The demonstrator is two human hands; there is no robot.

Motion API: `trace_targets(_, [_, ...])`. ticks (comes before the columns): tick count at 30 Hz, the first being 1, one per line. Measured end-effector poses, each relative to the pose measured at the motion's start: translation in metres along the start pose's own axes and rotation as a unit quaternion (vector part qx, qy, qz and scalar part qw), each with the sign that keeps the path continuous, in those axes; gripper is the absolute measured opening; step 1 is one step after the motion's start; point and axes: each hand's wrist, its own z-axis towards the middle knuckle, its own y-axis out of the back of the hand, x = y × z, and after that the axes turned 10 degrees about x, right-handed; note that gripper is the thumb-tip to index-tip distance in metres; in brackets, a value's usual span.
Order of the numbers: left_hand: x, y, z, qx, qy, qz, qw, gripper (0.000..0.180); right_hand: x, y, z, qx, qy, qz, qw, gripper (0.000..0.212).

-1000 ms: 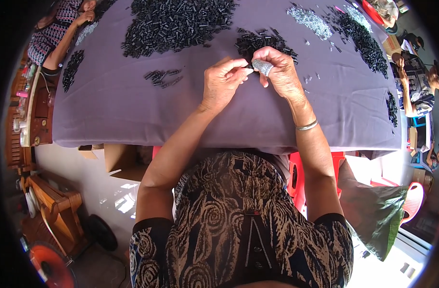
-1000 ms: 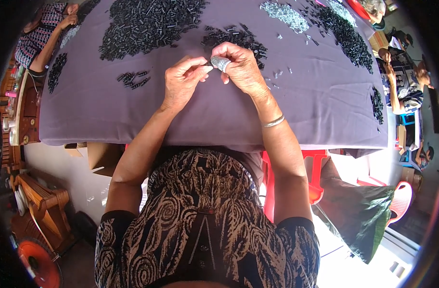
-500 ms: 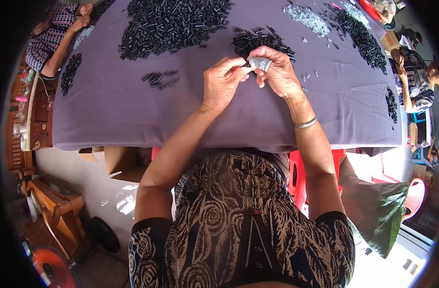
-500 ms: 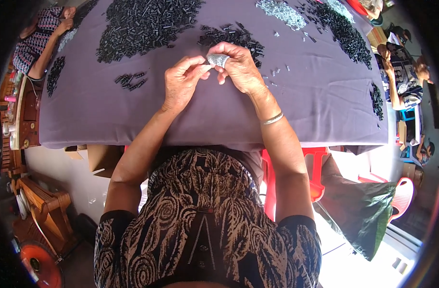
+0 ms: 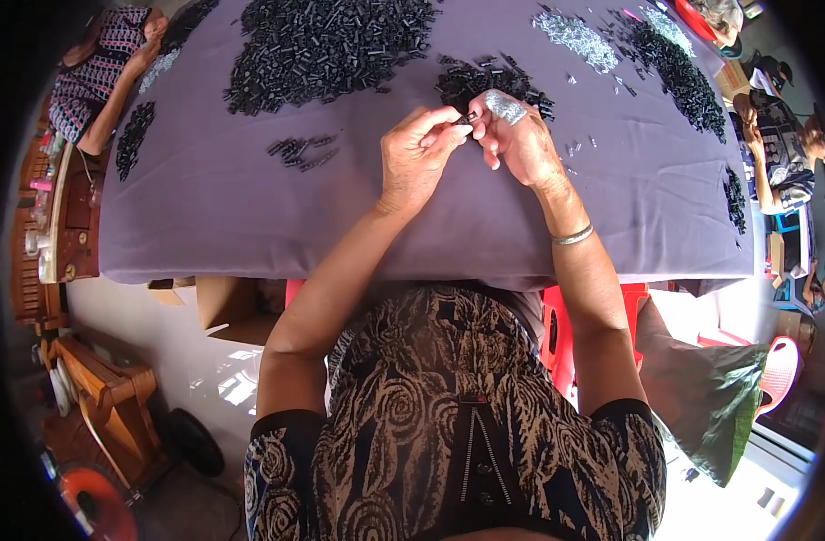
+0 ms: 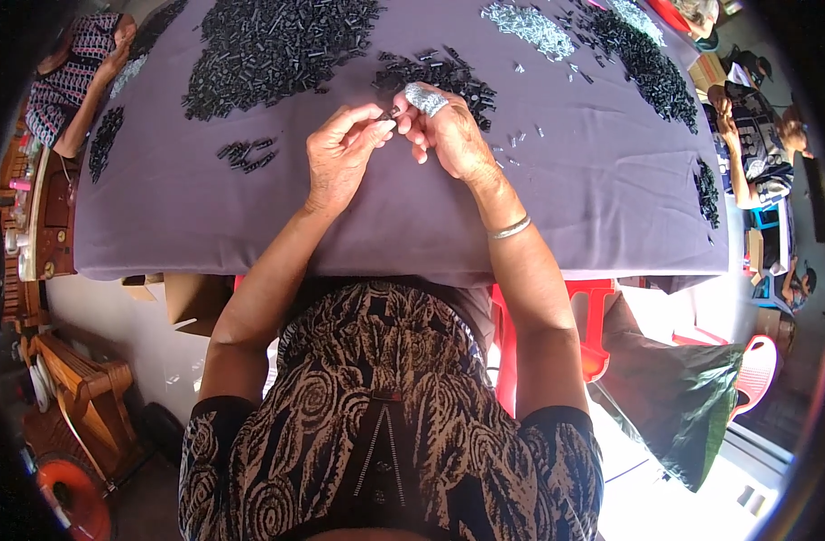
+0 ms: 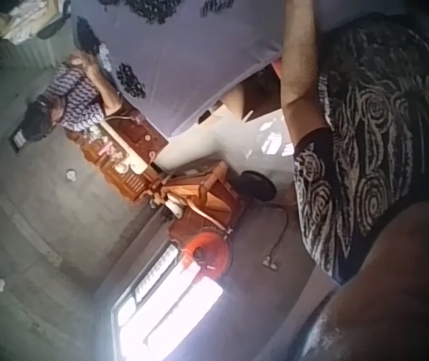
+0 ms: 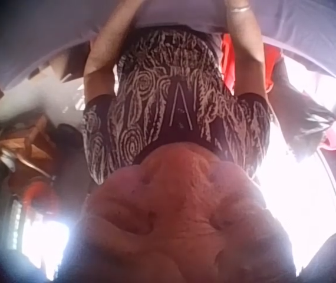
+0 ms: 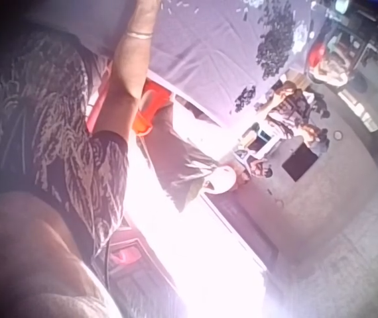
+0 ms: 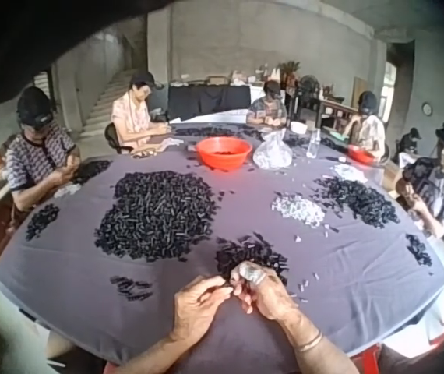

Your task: Sorting small black plastic parts from a table and placing them into a small clear plastic bag.

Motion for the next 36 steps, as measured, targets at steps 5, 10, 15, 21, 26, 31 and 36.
trace_targets(5, [-0.007,-0.001,0.002,0.010,-0.031,0.035,0.999,0.014,-0.002,0.004,-0.001,0.020,-0.023,-0.030,0.999,0.049])
trace_targets(10, [-0.021,-0.018,0.005,0.023,-0.041,-0.128,0.991,0.010,-0.003,0.006,-0.004,0.086,-0.048,0.049,0.994,0.067])
trace_targets(15, [-0.021,-0.033,0.006,-0.019,-0.037,-0.112,0.993,0.016,-0.003,0.007,-0.009,0.099,-0.071,0.128,0.984,0.047])
trace_targets(21, [-0.036,-0.041,0.005,0.004,0.008,-0.126,0.992,0.024,-0.002,0.006,-0.011,0.132,-0.062,0.256,0.956,0.041])
trace_targets(26, [-0.042,-0.034,0.016,0.120,0.010,-0.103,0.987,0.043,-0.012,-0.002,-0.007,0.163,0.013,0.312,0.936,0.029])
trace_targets(31, [-0.038,-0.038,0.030,0.150,0.002,-0.059,0.987,0.025,-0.019,-0.006,-0.007,0.051,-0.005,0.353,0.934,0.024])
trace_targets(36, [-0.020,-0.047,0.023,0.060,0.096,-0.181,0.977,0.019,-0.020,-0.010,-0.003,0.012,0.009,0.296,0.955,0.029])
